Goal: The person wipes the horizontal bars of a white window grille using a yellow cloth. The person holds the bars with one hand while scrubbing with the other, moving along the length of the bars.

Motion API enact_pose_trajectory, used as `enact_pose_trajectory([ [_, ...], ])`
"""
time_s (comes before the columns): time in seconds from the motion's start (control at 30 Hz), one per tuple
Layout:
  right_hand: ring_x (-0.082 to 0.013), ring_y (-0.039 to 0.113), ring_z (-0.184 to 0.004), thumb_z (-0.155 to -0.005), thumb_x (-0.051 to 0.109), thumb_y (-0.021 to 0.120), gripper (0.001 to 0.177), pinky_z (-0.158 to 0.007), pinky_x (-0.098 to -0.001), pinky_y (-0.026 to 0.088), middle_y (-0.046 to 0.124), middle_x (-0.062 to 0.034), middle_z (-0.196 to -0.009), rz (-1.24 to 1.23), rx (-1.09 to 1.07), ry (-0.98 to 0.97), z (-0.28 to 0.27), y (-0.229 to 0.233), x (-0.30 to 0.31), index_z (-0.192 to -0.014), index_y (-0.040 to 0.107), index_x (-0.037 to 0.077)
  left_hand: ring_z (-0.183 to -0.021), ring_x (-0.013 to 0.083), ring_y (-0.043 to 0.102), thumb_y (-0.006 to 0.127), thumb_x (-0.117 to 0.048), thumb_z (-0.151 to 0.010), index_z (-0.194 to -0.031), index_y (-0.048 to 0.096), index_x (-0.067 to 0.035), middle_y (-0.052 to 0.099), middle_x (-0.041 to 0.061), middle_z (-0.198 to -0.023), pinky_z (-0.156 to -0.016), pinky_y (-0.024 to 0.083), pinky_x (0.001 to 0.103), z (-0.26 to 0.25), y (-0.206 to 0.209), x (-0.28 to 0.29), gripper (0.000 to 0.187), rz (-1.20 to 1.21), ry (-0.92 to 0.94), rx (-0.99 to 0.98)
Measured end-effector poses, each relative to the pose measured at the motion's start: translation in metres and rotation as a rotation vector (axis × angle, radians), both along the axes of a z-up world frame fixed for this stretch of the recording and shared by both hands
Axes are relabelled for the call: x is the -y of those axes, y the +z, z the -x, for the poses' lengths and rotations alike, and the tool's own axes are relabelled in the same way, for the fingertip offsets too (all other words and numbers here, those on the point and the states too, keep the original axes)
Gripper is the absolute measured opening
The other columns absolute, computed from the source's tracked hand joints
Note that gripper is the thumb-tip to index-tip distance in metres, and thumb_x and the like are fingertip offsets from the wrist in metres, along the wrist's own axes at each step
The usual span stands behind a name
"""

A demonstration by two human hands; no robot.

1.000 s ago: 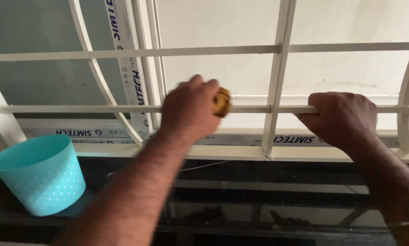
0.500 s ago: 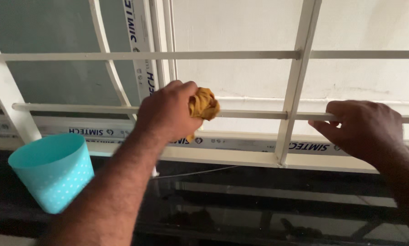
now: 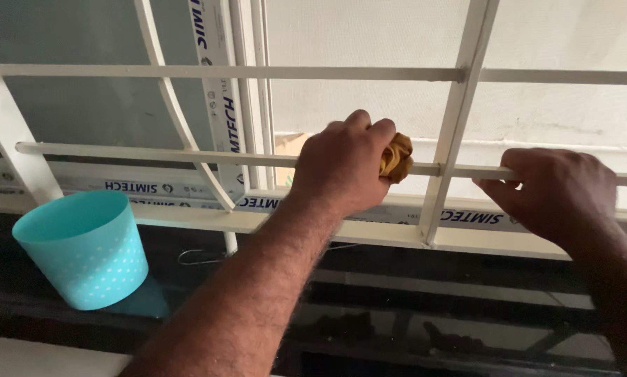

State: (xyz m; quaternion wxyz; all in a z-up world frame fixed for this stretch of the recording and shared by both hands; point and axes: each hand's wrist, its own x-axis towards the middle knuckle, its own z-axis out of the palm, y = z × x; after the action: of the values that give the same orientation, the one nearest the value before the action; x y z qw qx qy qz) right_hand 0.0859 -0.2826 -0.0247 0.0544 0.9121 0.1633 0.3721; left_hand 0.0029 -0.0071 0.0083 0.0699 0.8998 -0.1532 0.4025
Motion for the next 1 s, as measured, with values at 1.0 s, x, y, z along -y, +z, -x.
enact_pose_trajectory([
  [1.0,-0.0113,0.051,-0.048,-0.093,0.052,0.067,0.038,-0.051,-0.0308,0.046,0.058,0.0014,-0.058,-0.050,-0.042,-0.076,0.005,0.003,-0.005,-0.074,0.067,0.019,-0.085,0.0236,0.070,0.090,-0.026,-0.069,-0.121,0.061,-0.010,0.068,0.011,-0.099,-0.068,0.062,0.040,-0.010,-0.001,0.008,0.062,-0.019,-0.014,-0.057],
])
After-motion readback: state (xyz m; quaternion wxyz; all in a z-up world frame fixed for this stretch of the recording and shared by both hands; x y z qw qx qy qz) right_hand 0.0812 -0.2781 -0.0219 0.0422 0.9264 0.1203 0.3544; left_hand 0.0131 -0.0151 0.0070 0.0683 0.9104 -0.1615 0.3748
